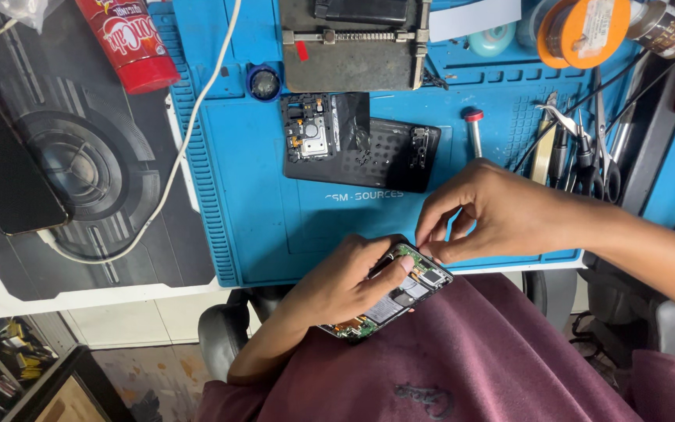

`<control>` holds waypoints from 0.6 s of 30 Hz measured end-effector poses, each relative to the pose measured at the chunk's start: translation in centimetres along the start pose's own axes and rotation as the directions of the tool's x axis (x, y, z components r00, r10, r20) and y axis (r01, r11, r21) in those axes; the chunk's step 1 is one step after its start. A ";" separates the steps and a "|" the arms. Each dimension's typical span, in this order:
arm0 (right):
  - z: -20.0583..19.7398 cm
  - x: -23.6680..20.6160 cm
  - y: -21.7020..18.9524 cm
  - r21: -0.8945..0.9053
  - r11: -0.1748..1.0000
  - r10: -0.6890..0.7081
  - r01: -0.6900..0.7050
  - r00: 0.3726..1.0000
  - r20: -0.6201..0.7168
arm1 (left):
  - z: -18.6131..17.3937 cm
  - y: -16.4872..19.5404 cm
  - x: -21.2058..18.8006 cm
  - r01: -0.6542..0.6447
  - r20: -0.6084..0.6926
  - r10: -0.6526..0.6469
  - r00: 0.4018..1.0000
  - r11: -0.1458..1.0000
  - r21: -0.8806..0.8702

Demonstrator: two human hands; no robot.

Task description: The person holds an opened smartphone and works on its internals, prying and lifting a small component from the board with their fingers, then detaches and repositions the battery, removes a small circuit board, and finally cuts a strip of tape with scissors.

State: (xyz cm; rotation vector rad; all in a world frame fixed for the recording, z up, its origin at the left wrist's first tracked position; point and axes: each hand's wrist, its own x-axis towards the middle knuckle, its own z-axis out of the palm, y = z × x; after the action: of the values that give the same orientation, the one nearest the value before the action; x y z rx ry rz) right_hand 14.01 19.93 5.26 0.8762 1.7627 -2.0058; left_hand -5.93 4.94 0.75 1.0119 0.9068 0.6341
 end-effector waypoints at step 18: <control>0.0 0.9 -0.6 -0.128 0.992 0.042 -0.018 0.981 0.192 | 0.8 1.0 0.3 0.142 0.000 -0.143 0.990 0.986 0.090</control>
State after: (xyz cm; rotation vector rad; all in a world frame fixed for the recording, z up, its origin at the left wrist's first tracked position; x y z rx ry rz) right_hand 12.99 20.18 5.14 0.6403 1.7337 -1.8683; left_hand -5.09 5.27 1.77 1.0182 0.9994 0.4732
